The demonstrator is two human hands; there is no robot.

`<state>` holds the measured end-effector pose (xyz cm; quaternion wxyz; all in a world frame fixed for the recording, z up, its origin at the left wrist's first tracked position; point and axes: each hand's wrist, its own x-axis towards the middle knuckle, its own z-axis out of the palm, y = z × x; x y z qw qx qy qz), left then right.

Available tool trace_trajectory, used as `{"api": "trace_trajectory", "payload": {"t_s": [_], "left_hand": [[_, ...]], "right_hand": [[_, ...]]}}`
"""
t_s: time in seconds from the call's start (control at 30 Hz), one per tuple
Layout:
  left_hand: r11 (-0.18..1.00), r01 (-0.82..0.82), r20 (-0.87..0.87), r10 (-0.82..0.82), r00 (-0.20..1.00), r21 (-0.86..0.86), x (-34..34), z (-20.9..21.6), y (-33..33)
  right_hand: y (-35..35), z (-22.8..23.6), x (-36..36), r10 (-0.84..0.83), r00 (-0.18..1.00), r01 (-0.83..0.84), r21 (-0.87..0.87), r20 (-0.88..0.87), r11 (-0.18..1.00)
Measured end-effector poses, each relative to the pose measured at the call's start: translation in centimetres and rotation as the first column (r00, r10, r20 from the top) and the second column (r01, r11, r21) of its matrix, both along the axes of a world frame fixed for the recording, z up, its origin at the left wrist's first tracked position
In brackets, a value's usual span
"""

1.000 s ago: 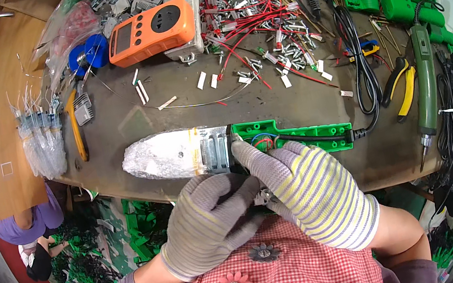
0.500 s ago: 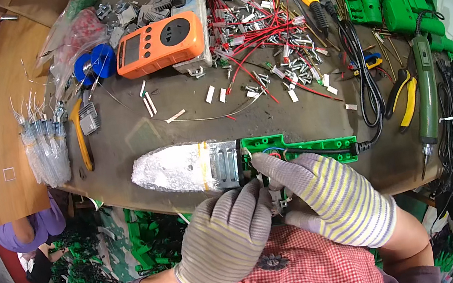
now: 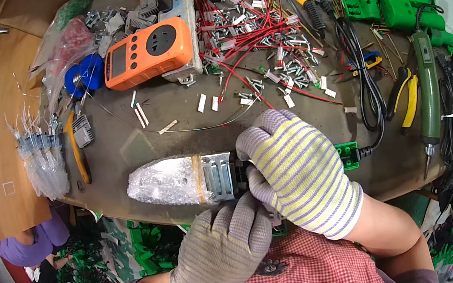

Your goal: The worker is seen assembling a green plastic housing for an electronic device, involving wiring and soldering components.

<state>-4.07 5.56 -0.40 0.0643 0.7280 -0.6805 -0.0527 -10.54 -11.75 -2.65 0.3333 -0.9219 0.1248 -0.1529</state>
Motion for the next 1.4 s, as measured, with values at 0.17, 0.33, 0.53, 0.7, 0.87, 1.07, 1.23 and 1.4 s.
{"api": "trace_trajectory", "payload": {"t_s": [0.17, 0.33, 0.53, 0.7, 0.87, 1.07, 1.23, 1.4], "left_hand": [[0.999, 0.029, -0.026, -0.028, 0.999, 0.038, 0.4, -0.3, 0.4], [0.995, 0.041, -0.056, -0.036, 0.998, 0.094, 0.6, 0.8, -0.4], [0.995, 0.04, -0.086, -0.032, 0.996, 0.093, 0.9, 0.8, -0.3], [0.996, 0.009, -0.012, -0.008, 1.0, 0.083, 0.3, 0.1, 1.1], [0.993, -0.015, -0.038, 0.019, 0.999, 0.113, 0.2, 0.8, 0.5], [0.994, 0.036, -0.136, -0.023, 0.991, 0.099, 0.9, 0.5, 0.5], [0.998, 0.034, -0.202, -0.022, 0.979, 0.052, 1.0, -0.3, 0.8], [0.999, 0.031, -0.202, -0.025, 0.979, 0.029, 1.1, -0.1, 0.5]], "right_hand": [[-0.3, -1.1, -0.2, 0.001, 0.999, -0.002, 0.034, 0.052, 0.999], [-0.5, -0.5, -0.1, 0.086, 0.993, -0.092, -0.068, -0.076, 0.993], [-1.0, -1.6, -0.2, 0.078, 0.997, -0.078, 0.007, 0.028, 0.997], [-1.0, -1.4, -0.1, 0.053, 0.998, -0.054, 0.045, 0.017, 0.998], [-0.7, -1.9, -0.3, 0.013, 0.999, -0.012, -0.021, 0.048, 1.0], [-0.1, -0.6, -1.7, 0.077, 0.997, -0.077, 0.014, -0.026, 0.997], [0.6, -0.8, -1.9, 0.016, 0.997, -0.013, 0.037, -0.072, 0.999], [0.1, -0.2, -2.0, 0.105, 0.986, -0.116, -0.08, -0.13, 0.99]]}}
